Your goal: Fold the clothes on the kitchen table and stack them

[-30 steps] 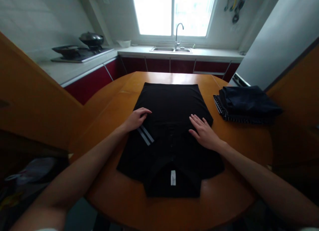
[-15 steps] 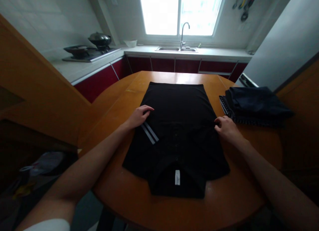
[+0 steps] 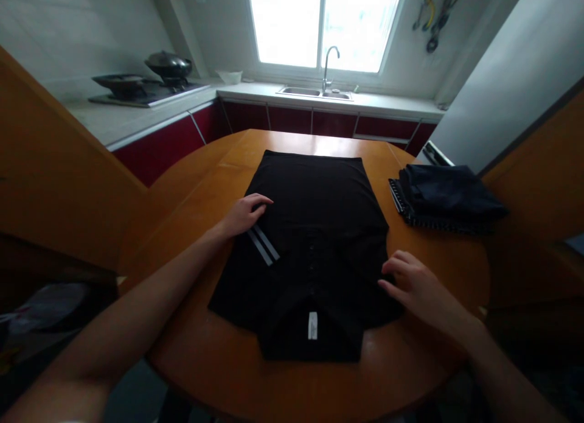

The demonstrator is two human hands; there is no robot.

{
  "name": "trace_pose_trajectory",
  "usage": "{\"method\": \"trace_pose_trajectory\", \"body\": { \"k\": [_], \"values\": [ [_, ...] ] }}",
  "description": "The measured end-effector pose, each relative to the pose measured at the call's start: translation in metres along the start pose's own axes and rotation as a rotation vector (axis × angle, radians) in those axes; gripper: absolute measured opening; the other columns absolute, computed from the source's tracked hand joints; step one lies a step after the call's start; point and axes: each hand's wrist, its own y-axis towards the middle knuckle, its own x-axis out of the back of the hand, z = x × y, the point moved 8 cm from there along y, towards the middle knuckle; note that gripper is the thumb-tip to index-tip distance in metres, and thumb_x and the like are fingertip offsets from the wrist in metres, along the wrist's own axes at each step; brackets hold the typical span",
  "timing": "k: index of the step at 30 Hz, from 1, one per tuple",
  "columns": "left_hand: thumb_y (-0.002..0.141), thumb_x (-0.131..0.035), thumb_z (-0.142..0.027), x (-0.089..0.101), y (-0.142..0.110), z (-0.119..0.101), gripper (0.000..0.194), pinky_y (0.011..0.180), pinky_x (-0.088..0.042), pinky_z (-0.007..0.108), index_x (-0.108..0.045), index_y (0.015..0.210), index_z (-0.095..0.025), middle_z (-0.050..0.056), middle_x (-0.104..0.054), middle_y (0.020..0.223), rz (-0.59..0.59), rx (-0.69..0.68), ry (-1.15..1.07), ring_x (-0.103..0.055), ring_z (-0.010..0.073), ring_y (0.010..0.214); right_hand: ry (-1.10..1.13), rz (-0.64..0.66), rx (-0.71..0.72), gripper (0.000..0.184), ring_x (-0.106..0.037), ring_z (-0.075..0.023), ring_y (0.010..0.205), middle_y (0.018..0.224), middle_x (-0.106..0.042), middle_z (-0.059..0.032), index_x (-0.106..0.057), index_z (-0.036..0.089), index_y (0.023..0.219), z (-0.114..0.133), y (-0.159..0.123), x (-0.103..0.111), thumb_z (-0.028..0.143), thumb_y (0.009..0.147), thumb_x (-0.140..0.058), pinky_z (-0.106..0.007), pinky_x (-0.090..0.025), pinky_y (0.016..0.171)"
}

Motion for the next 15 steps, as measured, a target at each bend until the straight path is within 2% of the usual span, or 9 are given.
{"method": "trace_pose_trajectory", "body": {
  "k": [3, 7, 12, 15],
  "values": [
    [0.092, -0.05, -0.036, -0.003, 0.001, -0.002, 0.032, 0.103, -0.049, 0.043, -0.071, 0.111, -0.02, 0.008, -0.069, 0.116, 0.009, -0.006, -0.01, -0.065, 0.0249, 0.11, -0.08, -0.023, -0.03, 0.005, -0.062, -0.021, 0.086, 0.098, -0.062, -0.0051, -0.063, 0.024, 0.093, 0.002, -0.036, -0.009, 0.022, 0.089, -0.061, -0.034, -0.052, 0.077],
    [0.091, -0.05, -0.035, -0.007, 0.002, -0.004, 0.032, 0.101, -0.049, 0.042, -0.071, 0.11, -0.02, 0.008, -0.07, 0.115, 0.017, -0.018, -0.016, -0.065, 0.0247, 0.108, -0.189, -0.123, -0.022, 0.012, -0.061, -0.0204, 0.081, 0.09, -0.061, -0.0049, -0.059, 0.023, 0.087, 0.001, -0.062, -0.014, 0.013, 0.09, -0.053, -0.033, -0.05, 0.073],
    [0.091, -0.05, -0.036, -0.006, 0.002, -0.004, 0.033, 0.102, -0.049, 0.043, -0.071, 0.11, -0.019, 0.009, -0.07, 0.115, 0.008, -0.018, -0.01, -0.065, 0.0253, 0.108, -0.289, -0.099, 0.009, 0.014, -0.059, -0.022, 0.08, 0.087, -0.062, -0.0053, -0.061, 0.023, 0.082, 0.008, -0.07, -0.011, 0.016, 0.092, -0.054, -0.036, -0.049, 0.073],
    [0.091, -0.05, -0.036, -0.005, 0.003, -0.002, 0.033, 0.102, -0.049, 0.043, -0.072, 0.11, -0.02, 0.008, -0.07, 0.115, 0.003, -0.012, -0.009, -0.065, 0.0254, 0.108, -0.248, -0.096, 0.016, 0.02, -0.06, -0.0226, 0.082, 0.089, -0.064, -0.0066, -0.064, 0.023, 0.083, 0.015, -0.055, 0.004, 0.027, 0.098, -0.052, -0.038, -0.05, 0.075]
  ]
}}
